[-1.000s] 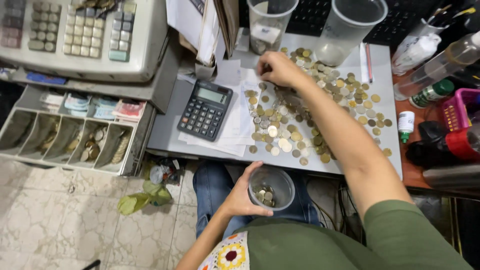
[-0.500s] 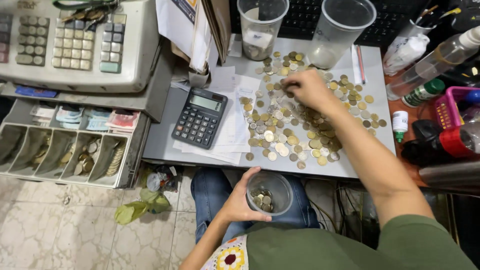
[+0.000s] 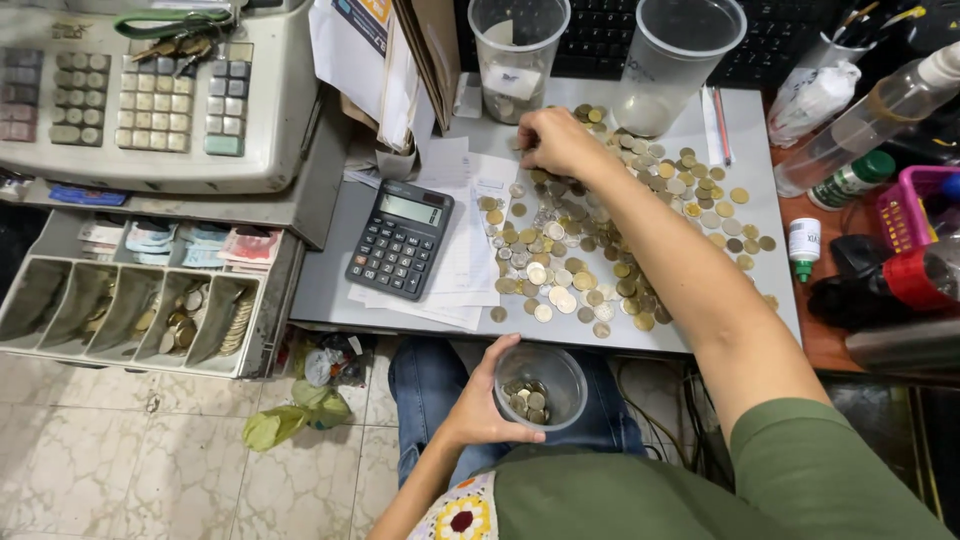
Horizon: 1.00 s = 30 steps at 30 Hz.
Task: Counting and sorting a large pile of coins into a plastic container at a checkout counter.
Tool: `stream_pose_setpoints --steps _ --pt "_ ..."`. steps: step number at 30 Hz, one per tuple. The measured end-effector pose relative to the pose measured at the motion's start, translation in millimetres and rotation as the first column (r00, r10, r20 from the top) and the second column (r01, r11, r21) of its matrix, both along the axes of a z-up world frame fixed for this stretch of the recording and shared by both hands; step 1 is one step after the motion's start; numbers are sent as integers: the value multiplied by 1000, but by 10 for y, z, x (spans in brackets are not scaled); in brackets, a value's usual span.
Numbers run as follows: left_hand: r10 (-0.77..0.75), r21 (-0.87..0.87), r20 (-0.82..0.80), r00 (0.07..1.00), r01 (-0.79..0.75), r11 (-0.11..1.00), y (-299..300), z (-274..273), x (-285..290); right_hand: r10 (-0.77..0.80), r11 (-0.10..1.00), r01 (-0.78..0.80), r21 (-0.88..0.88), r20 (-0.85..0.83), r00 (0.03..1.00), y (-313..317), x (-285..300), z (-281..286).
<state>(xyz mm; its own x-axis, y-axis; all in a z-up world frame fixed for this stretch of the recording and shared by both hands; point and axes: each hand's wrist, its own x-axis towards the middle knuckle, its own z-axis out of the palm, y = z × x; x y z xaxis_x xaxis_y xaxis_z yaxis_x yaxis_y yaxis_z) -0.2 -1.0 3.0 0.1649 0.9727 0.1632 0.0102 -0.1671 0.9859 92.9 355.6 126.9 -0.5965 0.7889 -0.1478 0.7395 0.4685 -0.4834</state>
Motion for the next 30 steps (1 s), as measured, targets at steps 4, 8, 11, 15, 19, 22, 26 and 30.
stream_pose_setpoints --steps 4,8,11,15,19,22,26,30 --pt "-8 27 15 1000 8 1000 23 -39 -11 -38 999 43 -33 147 988 19 -48 69" --pt "-8 23 20 1000 7 1000 13 -40 -1 -8 1000 10 -17 147 989 -118 58 117" --pt "9 22 80 997 -10 1000 42 -112 -31 165 983 -168 -75 -39 985 -609 331 264" --pt "-1 22 158 987 -2 1000 57 -156 -29 466 821 -508 -260 -208 860 -1457 600 416" --pt "0 28 157 988 -5 1000 47 -91 -13 553 822 -568 30 -273 787 -1612 639 425" --pt "18 49 129 991 -25 998 52 -46 -21 651 735 -634 241 12 759 -1378 762 20" --pt "19 38 136 991 -24 999 62 -31 -32 548 820 -536 202 -7 836 -1058 964 -141" --pt "15 36 125 992 -20 999 74 -31 -57 424 863 -431 264 87 902 -1000 1233 -103"
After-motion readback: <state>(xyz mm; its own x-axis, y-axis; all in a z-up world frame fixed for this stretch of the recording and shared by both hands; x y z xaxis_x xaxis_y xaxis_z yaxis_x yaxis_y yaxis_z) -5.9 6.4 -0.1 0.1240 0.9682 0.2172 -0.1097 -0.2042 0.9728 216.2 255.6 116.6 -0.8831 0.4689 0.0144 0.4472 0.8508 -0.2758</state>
